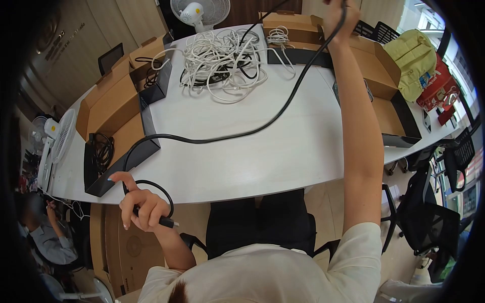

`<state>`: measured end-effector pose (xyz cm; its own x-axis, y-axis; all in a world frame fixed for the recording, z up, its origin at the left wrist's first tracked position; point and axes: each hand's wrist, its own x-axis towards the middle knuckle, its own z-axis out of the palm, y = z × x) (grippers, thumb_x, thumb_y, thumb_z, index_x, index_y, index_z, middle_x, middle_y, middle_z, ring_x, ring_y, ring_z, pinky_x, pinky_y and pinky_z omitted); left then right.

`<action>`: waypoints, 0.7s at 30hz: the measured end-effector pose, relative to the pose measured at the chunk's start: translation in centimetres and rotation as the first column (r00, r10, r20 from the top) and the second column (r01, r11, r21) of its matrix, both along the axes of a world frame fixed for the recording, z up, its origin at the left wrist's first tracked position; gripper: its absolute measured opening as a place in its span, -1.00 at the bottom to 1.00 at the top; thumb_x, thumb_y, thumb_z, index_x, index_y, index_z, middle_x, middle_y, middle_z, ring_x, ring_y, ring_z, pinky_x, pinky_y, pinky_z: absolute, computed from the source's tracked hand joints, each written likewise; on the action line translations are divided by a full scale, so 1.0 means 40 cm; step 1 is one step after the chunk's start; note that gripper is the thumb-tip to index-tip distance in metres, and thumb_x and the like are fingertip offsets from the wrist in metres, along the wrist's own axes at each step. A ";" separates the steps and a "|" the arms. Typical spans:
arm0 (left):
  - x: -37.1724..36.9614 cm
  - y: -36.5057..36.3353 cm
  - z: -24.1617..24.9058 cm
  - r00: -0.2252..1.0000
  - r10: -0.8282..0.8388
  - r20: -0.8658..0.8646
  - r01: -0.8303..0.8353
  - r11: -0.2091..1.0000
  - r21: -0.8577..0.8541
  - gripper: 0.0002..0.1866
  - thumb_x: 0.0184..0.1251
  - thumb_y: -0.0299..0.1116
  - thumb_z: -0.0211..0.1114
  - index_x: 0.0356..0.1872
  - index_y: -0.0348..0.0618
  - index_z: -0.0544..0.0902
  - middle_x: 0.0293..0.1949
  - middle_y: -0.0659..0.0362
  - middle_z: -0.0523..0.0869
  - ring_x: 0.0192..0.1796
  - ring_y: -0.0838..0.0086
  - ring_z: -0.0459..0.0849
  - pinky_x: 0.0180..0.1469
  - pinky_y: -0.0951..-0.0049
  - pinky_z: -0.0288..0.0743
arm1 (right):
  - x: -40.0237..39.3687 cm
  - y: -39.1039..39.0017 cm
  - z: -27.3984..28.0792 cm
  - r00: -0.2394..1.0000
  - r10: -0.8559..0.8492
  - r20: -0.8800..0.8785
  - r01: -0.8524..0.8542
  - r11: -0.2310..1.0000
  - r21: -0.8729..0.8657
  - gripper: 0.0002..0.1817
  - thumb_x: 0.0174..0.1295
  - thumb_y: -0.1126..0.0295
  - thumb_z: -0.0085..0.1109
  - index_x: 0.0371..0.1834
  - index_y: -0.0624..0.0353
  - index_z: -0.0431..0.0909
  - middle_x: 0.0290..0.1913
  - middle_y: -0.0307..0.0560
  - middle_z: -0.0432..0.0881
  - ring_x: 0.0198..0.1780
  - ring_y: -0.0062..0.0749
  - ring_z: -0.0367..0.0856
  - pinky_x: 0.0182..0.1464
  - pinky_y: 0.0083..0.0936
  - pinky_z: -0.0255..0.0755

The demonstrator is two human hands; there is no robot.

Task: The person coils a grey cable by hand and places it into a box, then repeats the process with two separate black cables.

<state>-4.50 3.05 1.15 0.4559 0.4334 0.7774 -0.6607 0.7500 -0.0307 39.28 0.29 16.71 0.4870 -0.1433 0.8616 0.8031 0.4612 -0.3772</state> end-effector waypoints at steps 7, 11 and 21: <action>0.009 0.000 -0.005 1.000 0.004 -0.020 -0.005 0.999 -0.038 -0.38 0.23 -0.56 -0.12 0.36 0.03 0.09 -0.54 0.26 0.58 -0.83 0.61 0.24 -0.74 0.62 0.10 | 0.007 -0.082 0.065 0.974 -0.169 0.148 0.149 0.980 0.133 -0.59 0.44 0.17 -0.10 -0.44 0.27 0.52 -0.55 -0.22 0.51 -0.43 -0.57 0.46 -0.29 -0.61 0.36; 0.024 -0.007 -0.006 0.998 0.015 -0.063 -0.013 0.999 0.029 -0.38 0.23 -0.54 -0.12 0.37 0.05 0.08 -0.55 0.27 0.59 -0.83 0.62 0.25 -0.73 0.62 0.10 | 0.022 -0.115 0.077 0.974 -0.173 0.148 0.137 0.964 0.229 -0.60 0.43 0.18 -0.07 -0.44 0.26 0.52 -0.51 -0.20 0.52 -0.42 -0.58 0.45 -0.29 -0.61 0.37; 0.033 -0.015 -0.023 0.995 0.007 -0.103 -0.007 1.000 -0.003 -0.40 0.24 -0.51 -0.17 0.37 0.06 0.11 -0.59 0.27 0.58 -0.84 0.61 0.24 -0.74 0.62 0.04 | 0.009 -0.218 -0.029 0.902 -0.258 0.346 0.326 0.933 -0.153 -0.77 0.35 0.34 0.07 -0.21 0.29 0.63 -0.38 -0.12 0.69 -0.34 -0.54 0.63 -0.23 -0.71 0.47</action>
